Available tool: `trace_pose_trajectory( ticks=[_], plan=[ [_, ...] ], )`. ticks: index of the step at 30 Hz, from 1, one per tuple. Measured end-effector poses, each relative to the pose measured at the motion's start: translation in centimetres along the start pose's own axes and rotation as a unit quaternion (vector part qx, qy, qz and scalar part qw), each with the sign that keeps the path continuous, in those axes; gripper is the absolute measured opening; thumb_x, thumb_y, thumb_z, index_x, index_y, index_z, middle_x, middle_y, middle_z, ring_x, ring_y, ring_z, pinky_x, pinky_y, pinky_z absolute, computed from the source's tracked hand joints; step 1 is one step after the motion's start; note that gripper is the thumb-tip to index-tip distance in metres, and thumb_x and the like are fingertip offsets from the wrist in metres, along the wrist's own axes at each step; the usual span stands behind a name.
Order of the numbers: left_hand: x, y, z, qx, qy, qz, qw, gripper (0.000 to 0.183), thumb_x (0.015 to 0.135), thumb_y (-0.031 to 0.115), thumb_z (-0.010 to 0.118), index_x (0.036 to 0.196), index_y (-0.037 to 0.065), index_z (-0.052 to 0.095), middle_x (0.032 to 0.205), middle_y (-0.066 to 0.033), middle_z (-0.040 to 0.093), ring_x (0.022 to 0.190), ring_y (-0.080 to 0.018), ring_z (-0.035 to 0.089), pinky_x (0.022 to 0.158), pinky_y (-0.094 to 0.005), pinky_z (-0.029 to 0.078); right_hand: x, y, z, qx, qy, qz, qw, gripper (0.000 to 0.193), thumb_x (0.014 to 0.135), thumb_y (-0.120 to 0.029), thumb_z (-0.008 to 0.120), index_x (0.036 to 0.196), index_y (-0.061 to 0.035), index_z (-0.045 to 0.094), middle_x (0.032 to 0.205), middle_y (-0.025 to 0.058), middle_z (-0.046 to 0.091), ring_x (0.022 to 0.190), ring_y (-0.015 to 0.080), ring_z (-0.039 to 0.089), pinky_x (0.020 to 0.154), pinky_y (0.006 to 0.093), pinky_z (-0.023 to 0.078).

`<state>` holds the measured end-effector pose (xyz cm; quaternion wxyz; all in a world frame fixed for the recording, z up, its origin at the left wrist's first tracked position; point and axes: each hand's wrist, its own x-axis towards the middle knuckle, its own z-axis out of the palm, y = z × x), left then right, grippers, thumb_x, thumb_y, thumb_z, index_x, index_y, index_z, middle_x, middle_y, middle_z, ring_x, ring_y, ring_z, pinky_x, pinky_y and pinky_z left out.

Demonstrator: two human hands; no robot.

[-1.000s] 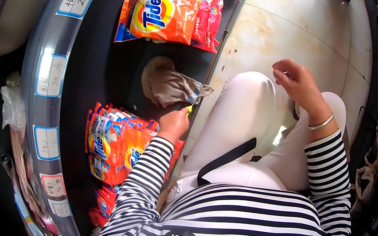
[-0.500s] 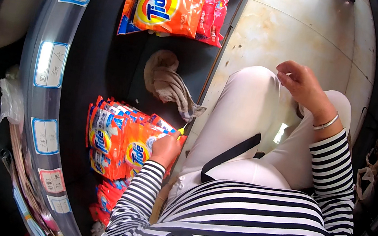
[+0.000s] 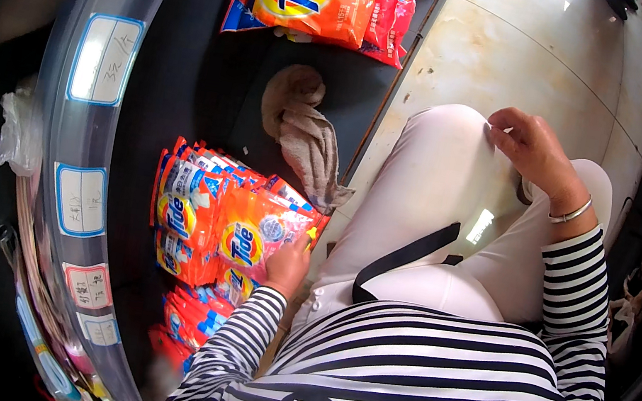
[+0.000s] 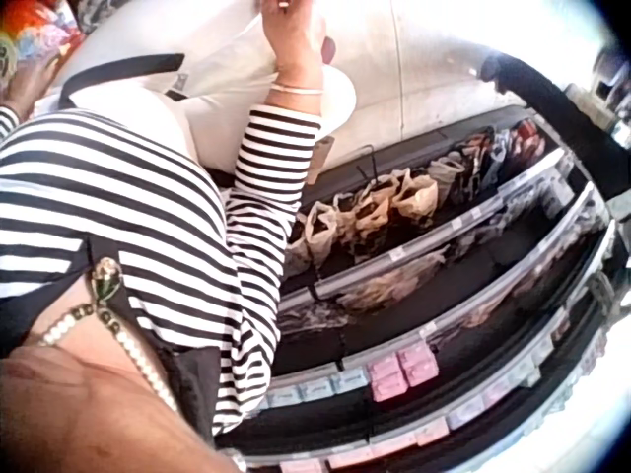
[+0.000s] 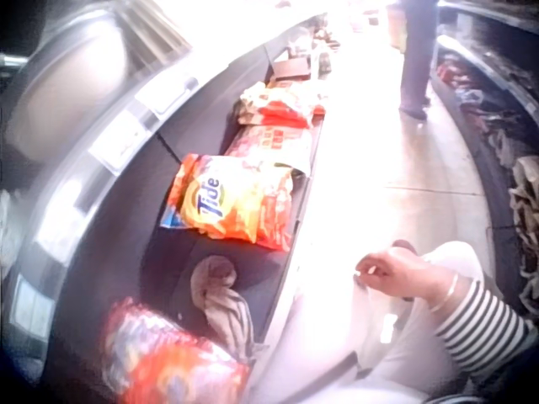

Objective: The person uses a screwdriver and a cloth to tighten or adjust a shelf fixture while surrounded by detergent bags, handling the tool and wiping the area.

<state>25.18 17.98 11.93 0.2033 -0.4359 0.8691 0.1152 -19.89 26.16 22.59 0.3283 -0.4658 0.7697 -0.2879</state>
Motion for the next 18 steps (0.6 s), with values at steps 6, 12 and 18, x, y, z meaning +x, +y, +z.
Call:
trace_pose_trajectory(
  ticks=[6, 12, 18],
  plan=[
    [-1.4, -1.3, 4.6, -0.101, 0.089, -0.002, 0.991, 0.036, 0.078, 0.021, 0.061, 0.113, 0.016, 0.053, 0.082, -0.0145, 0.062, 0.069, -0.033, 0.061, 0.056, -0.0448, 0.048, 0.2, -0.4, 0.4, -0.021, -0.008, 0.0, 1.0, 0.018, 0.083, -0.017, 0.058, 0.093, -0.0027, 0.061, 0.082, 0.0119, 0.066, 0.07, 0.0235, 0.062, 0.066, 0.0312, 0.049],
    [-1.4, -1.2, 5.7, -0.345, 0.14, -0.074, 0.925, 0.036, 0.079, 0.015, 0.061, 0.114, 0.006, 0.056, 0.074, -0.0083, 0.061, 0.062, -0.0231, 0.059, 0.054, -0.0343, 0.047, 0.5, 0.6, 1.3, -0.029, 0.01, -0.012, 0.999, 0.017, 0.085, -0.01, 0.056, 0.097, 0.0021, 0.058, 0.076, 0.0135, 0.063, 0.065, 0.0167, 0.057, 0.063, 0.0287, 0.047],
    [-1.0, 1.2, 3.8, -0.606, 0.012, -0.29, 0.741, 0.035, 0.079, 0.013, 0.061, 0.11, -0.003, 0.058, 0.078, -0.0083, 0.063, 0.058, -0.0142, 0.056, 0.053, -0.0272, 0.045, 1.0, 0.3, 1.4, -0.023, -0.004, -0.016, 1.0, 0.017, 0.086, -0.01, 0.054, 0.097, 0.0027, 0.057, 0.073, 0.0105, 0.061, 0.065, 0.0164, 0.056, 0.063, 0.0285, 0.047]
  ],
)
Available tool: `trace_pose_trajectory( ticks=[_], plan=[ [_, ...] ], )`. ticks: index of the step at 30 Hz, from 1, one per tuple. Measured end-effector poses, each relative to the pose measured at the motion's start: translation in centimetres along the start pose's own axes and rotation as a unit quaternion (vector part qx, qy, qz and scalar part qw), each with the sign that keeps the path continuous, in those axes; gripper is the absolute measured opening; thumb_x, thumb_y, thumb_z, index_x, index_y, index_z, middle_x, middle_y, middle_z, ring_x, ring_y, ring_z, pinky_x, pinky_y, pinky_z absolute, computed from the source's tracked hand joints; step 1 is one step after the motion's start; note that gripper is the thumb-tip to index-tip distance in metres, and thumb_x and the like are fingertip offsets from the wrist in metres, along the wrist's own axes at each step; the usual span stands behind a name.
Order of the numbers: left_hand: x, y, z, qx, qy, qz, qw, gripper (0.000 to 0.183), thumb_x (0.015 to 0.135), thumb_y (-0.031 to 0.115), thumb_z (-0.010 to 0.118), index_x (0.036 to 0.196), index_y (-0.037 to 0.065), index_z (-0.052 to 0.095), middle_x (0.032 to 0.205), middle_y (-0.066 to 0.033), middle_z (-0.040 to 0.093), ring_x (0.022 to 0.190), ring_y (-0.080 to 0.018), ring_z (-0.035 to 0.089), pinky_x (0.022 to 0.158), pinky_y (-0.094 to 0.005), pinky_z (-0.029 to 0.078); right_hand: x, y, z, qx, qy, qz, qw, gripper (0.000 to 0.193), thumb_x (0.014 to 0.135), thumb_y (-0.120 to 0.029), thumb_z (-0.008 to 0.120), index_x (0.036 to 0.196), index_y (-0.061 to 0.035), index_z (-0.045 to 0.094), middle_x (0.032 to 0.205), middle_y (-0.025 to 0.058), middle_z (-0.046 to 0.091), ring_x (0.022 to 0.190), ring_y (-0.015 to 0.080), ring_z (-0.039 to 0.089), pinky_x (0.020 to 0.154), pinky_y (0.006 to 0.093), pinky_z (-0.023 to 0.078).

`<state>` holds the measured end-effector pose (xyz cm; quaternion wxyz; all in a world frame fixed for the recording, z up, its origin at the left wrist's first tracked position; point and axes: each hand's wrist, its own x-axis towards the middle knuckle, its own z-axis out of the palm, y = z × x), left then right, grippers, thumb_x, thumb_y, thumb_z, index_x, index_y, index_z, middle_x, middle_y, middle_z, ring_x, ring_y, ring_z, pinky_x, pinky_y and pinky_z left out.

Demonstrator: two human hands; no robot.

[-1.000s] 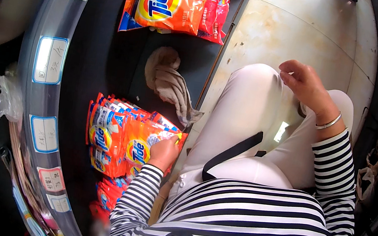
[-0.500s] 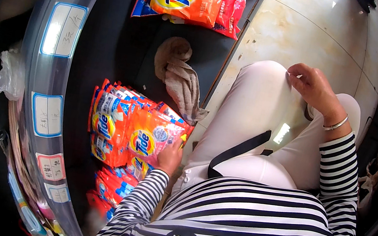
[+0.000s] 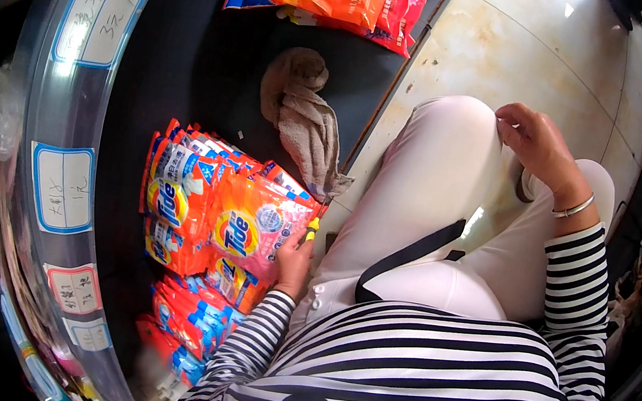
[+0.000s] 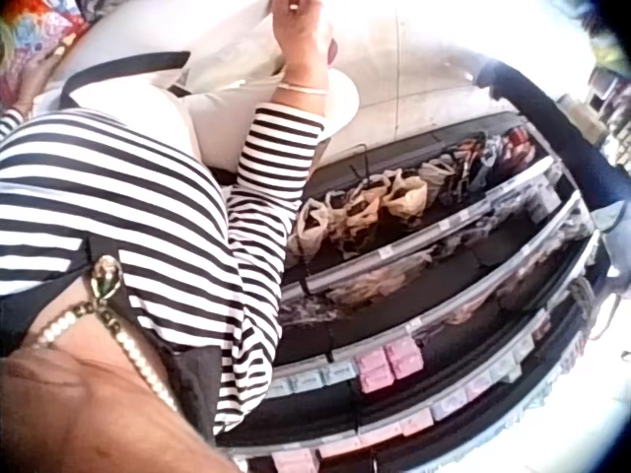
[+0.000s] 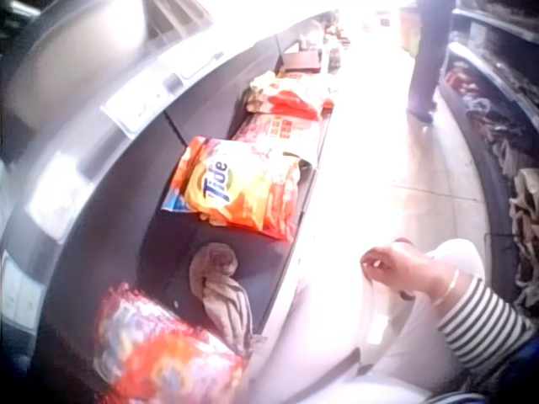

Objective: The person uses a screwdriver and a cloth to tighten or adjust a shelf fixture while surrounded by detergent bags, handling the tool and wiping the area.

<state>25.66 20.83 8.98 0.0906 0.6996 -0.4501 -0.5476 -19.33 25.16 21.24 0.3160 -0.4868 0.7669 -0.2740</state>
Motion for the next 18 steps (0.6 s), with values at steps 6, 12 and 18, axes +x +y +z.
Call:
trace_pose_trajectory(
  ticks=[6, 12, 18],
  plan=[
    [0.9, 3.9, -0.4, 0.355, 0.035, 0.262, 0.897, 0.028, 0.074, 0.019, 0.061, 0.098, 0.005, 0.065, 0.089, -0.0207, 0.063, 0.076, -0.0353, 0.063, 0.067, -0.042, 0.05, 0.3, -0.3, 0.2, 0.016, -0.004, 0.008, 1.0, 0.017, 0.086, -0.009, 0.053, 0.097, 0.0029, 0.057, 0.073, 0.01, 0.061, 0.064, 0.016, 0.056, 0.063, 0.0276, 0.046],
    [0.8, 7.2, -0.5, 0.417, 0.008, 0.261, 0.871, 0.028, 0.074, 0.021, 0.061, 0.097, 0.007, 0.066, 0.083, -0.0193, 0.064, 0.077, -0.036, 0.062, 0.069, -0.0424, 0.05, 0.4, -0.1, 0.1, -0.001, -0.003, 0.0, 1.0, 0.017, 0.087, -0.01, 0.053, 0.098, 0.0026, 0.058, 0.072, 0.0102, 0.06, 0.066, 0.0164, 0.055, 0.064, 0.0284, 0.046],
    [0.6, 7.8, 0.7, 0.489, -0.005, 0.293, 0.822, 0.028, 0.074, 0.02, 0.06, 0.1, 0.008, 0.063, 0.08, -0.0184, 0.065, 0.074, -0.0351, 0.063, 0.066, -0.0444, 0.05, 0.3, 0.1, -0.1, 0.0, -0.006, 0.008, 1.0, 0.018, 0.086, -0.01, 0.053, 0.099, 0.0023, 0.058, 0.072, 0.0113, 0.06, 0.066, 0.0178, 0.056, 0.064, 0.0287, 0.046]
  ],
)
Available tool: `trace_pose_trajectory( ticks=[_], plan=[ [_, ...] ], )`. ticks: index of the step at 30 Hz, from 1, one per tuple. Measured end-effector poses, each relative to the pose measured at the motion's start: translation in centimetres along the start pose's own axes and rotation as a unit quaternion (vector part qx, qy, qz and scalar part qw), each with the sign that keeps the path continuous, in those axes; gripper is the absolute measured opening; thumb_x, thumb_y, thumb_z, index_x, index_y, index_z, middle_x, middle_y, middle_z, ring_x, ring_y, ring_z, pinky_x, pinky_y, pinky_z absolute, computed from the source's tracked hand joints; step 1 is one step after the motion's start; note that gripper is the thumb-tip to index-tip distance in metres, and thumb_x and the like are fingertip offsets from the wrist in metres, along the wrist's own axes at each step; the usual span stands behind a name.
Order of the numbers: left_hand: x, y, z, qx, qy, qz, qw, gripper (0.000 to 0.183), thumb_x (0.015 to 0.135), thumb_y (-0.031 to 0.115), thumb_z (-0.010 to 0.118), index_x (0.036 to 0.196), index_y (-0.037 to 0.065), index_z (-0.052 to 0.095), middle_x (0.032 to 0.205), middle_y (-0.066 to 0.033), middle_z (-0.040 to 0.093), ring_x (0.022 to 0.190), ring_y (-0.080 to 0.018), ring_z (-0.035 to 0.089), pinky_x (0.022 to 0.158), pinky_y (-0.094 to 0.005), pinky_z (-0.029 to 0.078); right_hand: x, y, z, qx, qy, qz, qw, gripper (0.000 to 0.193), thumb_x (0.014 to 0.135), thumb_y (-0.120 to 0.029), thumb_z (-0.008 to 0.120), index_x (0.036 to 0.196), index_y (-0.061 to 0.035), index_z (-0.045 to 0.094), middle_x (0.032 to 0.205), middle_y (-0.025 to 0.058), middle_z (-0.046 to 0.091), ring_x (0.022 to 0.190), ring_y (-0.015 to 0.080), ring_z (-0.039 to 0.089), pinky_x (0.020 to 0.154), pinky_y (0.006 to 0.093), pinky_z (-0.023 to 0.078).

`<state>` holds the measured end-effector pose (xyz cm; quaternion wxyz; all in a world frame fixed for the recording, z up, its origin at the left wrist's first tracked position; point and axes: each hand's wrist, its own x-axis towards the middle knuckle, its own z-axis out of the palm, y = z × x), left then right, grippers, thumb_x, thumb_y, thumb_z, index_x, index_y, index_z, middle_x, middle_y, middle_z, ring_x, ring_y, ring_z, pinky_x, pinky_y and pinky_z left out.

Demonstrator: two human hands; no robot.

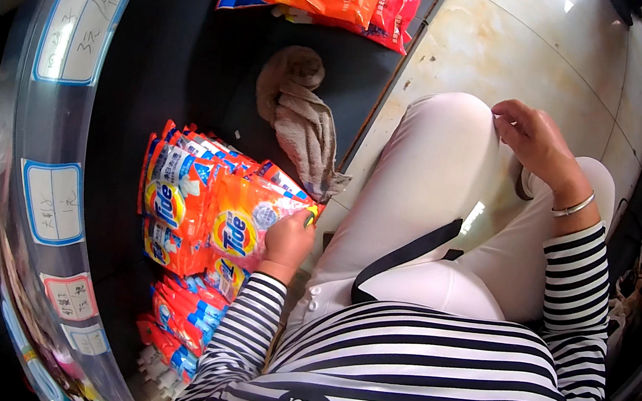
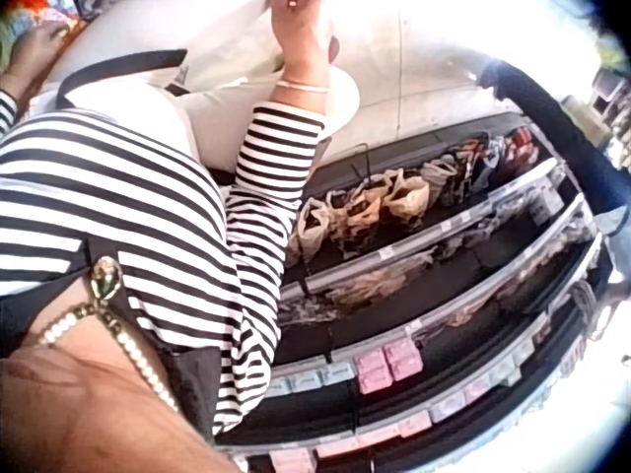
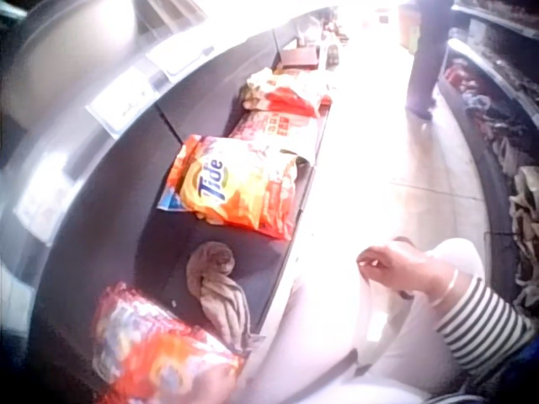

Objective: The person uses a screwdriver and a cloth to tighten or adjust a shelf fixture while surrounded by detergent bags, handling the tool and wiping the area.

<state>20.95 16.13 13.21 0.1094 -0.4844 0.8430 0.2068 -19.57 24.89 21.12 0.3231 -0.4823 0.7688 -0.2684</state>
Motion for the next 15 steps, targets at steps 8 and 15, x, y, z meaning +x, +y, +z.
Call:
trace_pose_trajectory(
  ticks=[8, 15],
  plan=[
    [2.5, -0.6, -1.3, 0.04, -0.159, -0.051, 0.985, 0.038, 0.074, 0.016, 0.058, 0.106, -0.004, 0.052, 0.086, -0.0255, 0.062, 0.082, -0.0387, 0.061, 0.069, -0.0449, 0.049, 0.2, 0.2, -0.1, -0.02, -0.01, 0.026, 0.999, 0.018, 0.085, -0.01, 0.054, 0.099, 0.0012, 0.059, 0.074, 0.013, 0.061, 0.066, 0.0203, 0.056, 0.064, 0.0306, 0.046],
    [6.4, -1.1, -1.3, -0.014, -0.271, -0.047, 0.961, 0.043, 0.068, 0.011, 0.063, 0.106, -0.006, 0.053, 0.096, -0.0272, 0.06, 0.094, -0.0384, 0.059, 0.081, -0.0398, 0.047, 0.0, -0.7, -0.8, -0.024, -0.025, 0.028, 0.999, 0.022, 0.086, -0.018, 0.053, 0.102, -0.004, 0.06, 0.085, 0.0135, 0.065, 0.077, 0.028, 0.062, 0.069, 0.0335, 0.049]
  ],
)
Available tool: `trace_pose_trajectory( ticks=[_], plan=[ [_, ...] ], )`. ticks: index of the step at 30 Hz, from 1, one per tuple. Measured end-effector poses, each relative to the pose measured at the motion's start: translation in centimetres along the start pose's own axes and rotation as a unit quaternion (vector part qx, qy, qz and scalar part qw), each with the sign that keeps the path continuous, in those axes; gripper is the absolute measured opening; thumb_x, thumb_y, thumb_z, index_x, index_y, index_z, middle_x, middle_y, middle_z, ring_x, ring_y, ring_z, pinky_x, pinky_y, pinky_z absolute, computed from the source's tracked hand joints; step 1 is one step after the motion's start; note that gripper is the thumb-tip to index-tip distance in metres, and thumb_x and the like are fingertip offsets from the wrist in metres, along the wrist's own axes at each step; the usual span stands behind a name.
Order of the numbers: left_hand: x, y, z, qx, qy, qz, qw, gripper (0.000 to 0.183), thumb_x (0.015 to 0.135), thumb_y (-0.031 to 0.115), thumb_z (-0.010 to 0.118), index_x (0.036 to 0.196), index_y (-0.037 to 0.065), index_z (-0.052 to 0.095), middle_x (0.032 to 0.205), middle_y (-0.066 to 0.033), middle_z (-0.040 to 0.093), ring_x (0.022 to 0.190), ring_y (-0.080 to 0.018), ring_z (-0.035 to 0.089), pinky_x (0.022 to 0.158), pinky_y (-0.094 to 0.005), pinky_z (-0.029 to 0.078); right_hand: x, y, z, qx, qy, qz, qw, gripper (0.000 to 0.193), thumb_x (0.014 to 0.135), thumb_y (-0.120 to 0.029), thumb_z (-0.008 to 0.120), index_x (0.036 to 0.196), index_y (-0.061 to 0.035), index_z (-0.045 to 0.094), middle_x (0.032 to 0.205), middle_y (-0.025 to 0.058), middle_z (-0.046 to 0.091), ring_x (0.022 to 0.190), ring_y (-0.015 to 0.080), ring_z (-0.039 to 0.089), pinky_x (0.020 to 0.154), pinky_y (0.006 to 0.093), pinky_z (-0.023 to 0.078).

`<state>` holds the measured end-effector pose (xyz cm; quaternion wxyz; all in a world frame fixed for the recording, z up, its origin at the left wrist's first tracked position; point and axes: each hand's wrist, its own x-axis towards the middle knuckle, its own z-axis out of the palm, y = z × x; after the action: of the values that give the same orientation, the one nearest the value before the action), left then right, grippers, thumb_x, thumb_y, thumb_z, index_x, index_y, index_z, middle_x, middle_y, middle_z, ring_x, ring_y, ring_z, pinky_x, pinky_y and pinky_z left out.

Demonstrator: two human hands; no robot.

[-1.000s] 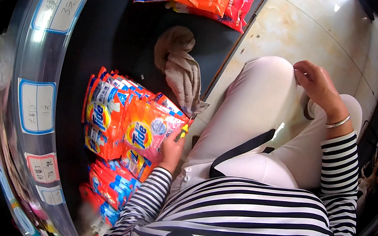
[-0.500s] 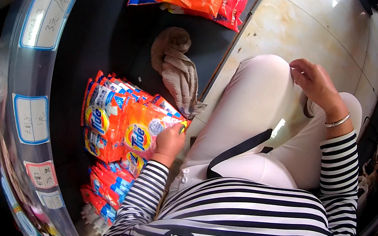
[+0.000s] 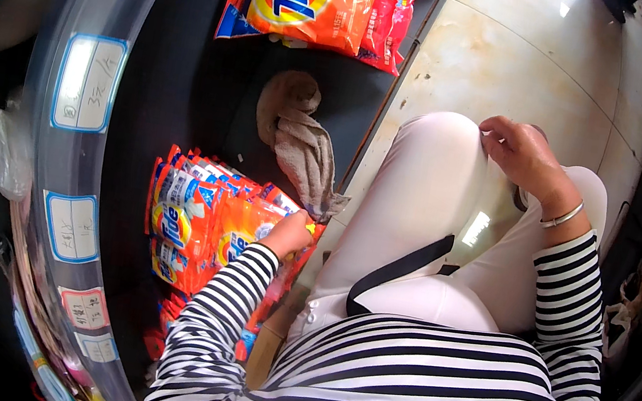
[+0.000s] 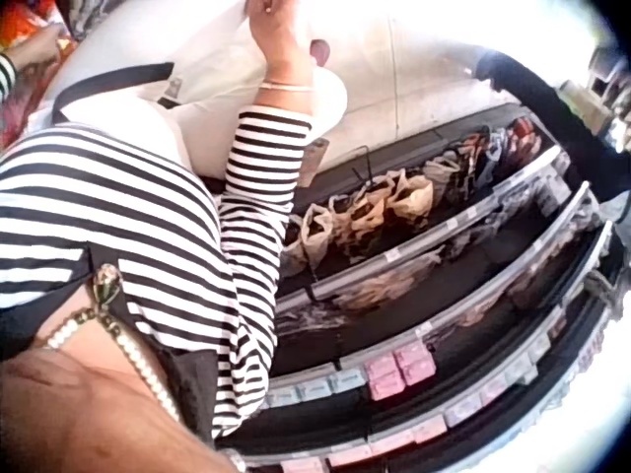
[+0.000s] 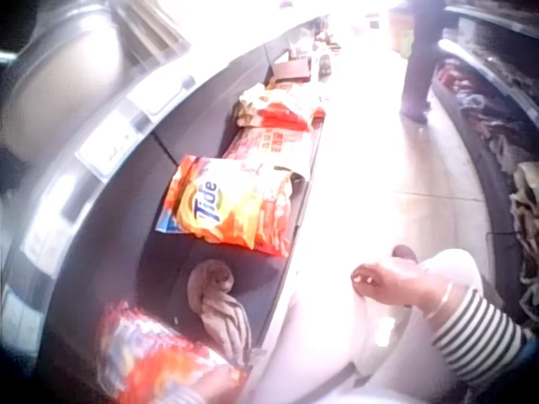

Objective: The person uses a screwdriver and a cloth to tighten or adjust a shelf fixture while surrounded by detergent bags, handling the tool and wiping the area.

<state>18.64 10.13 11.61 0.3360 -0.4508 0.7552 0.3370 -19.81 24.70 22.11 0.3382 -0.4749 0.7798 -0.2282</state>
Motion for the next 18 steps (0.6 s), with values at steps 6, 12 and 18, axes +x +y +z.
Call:
trace_pose_trajectory(
  ticks=[6, 12, 18],
  plan=[
    [0.8, 2.7, -1.8, -0.038, 0.108, 0.1, 0.988, 0.034, 0.067, 0.007, 0.058, 0.1, -0.001, 0.063, 0.089, -0.0232, 0.063, 0.086, -0.0362, 0.061, 0.077, -0.041, 0.048, -0.2, 0.7, -0.6, -0.04, -0.029, 0.007, 0.999, 0.023, 0.084, -0.018, 0.054, 0.101, -0.0036, 0.06, 0.087, 0.0143, 0.065, 0.079, 0.0293, 0.062, 0.07, 0.0346, 0.049],
    [1.6, 2.8, -2.4, 0.002, 0.137, 0.099, 0.986, 0.045, 0.064, 0.009, 0.067, 0.108, 0.002, 0.06, 0.095, -0.0219, 0.063, 0.091, -0.0317, 0.061, 0.081, -0.0367, 0.047, 0.4, 2.3, 0.0, -0.089, 0.008, -0.01, 0.996, 0.02, 0.081, -0.013, 0.058, 0.098, -0.004, 0.062, 0.08, 0.0139, 0.064, 0.071, 0.0271, 0.061, 0.066, 0.0327, 0.049],
    [-0.4, 2.5, -0.5, 0.018, 0.174, 0.072, 0.982, 0.042, 0.07, 0.014, 0.066, 0.11, 0.007, 0.058, 0.088, -0.02, 0.064, 0.083, -0.0347, 0.062, 0.072, -0.0401, 0.05, -0.6, 1.2, -1.1, -0.052, -0.053, 0.041, 0.996, 0.025, 0.083, -0.019, 0.055, 0.103, -0.0049, 0.061, 0.086, 0.0134, 0.065, 0.081, 0.0303, 0.061, 0.072, 0.0361, 0.048]
  ],
)
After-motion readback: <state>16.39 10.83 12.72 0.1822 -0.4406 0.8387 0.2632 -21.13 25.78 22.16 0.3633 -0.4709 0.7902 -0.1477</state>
